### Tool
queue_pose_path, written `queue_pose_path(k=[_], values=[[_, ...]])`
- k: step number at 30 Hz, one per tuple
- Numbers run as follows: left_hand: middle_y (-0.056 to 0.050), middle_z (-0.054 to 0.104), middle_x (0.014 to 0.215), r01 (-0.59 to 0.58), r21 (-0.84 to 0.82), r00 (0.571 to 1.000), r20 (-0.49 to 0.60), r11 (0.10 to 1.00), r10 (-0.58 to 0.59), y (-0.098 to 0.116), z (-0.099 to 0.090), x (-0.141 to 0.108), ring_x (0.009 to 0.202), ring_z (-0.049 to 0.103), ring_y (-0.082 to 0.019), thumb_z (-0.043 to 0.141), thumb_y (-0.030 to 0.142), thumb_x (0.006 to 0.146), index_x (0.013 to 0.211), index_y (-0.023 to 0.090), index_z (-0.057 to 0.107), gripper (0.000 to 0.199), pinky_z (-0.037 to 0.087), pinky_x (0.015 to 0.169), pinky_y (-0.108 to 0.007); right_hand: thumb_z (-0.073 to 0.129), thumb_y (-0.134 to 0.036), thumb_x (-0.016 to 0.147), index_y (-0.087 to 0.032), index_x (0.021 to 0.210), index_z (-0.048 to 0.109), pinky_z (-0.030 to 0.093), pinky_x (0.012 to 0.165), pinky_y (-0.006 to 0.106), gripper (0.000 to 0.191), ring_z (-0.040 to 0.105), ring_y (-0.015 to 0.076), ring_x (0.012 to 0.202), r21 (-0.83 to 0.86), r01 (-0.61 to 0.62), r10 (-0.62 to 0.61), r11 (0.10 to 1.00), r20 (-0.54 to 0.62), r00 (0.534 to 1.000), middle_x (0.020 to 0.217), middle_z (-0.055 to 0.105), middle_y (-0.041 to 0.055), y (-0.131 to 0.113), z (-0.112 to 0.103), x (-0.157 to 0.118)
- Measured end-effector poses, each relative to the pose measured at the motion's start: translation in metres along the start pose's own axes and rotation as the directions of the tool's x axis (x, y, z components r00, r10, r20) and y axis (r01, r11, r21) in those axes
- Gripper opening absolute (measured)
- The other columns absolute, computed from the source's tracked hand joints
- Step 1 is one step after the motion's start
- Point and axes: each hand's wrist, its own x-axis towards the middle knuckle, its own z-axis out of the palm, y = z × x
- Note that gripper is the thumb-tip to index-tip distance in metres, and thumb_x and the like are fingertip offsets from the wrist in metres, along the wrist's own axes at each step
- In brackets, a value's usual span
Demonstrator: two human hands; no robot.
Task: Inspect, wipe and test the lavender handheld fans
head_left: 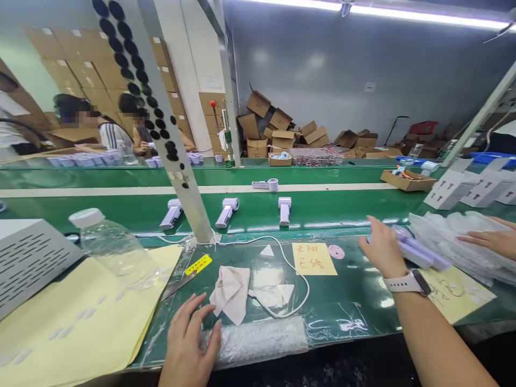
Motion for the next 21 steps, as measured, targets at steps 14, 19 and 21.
queue_pose_path(k=[14,19,21], values=[[-0.014,0.072,0.114,0.356,-0.383,0.924,0.007,0.852,-0.383,0.012,-0.017,-0.003,0.109,0.071,-0.029,0.056,0.034,0.092,0.091,0.022,0.067,0.017,0.063,0.090,-0.044,0.061,-0.035,0.100,-0.020,0.129,0.063,0.055,0.097,0.047,0.032,0.064,0.0244,0.114,-0.078,-0.002,0.028,0.997,0.329,0.944,0.136,0.061,0.0111,-0.265,0.169,0.078],[-0.014,0.073,0.111,0.335,-0.382,0.932,0.003,0.861,-0.361,0.013,-0.021,-0.004,0.108,0.072,-0.029,0.057,0.027,0.090,0.089,0.022,0.068,0.012,0.063,0.091,-0.045,0.063,-0.037,0.099,-0.019,0.130,0.061,0.054,0.099,0.050,0.036,0.063,0.0267,0.118,-0.071,0.005,0.022,0.997,0.369,0.929,0.137,0.060,0.0113,-0.346,0.196,0.049],[-0.014,0.072,0.109,0.342,-0.415,0.930,0.019,0.843,-0.368,0.015,-0.024,-0.003,0.107,0.072,-0.028,0.056,0.025,0.089,0.090,0.021,0.067,0.012,0.063,0.089,-0.044,0.063,-0.037,0.099,-0.019,0.132,0.061,0.053,0.100,0.051,0.038,0.061,0.0275,0.120,-0.061,0.010,0.014,0.998,0.393,0.919,0.139,0.059,0.0116,-0.361,0.198,0.042]])
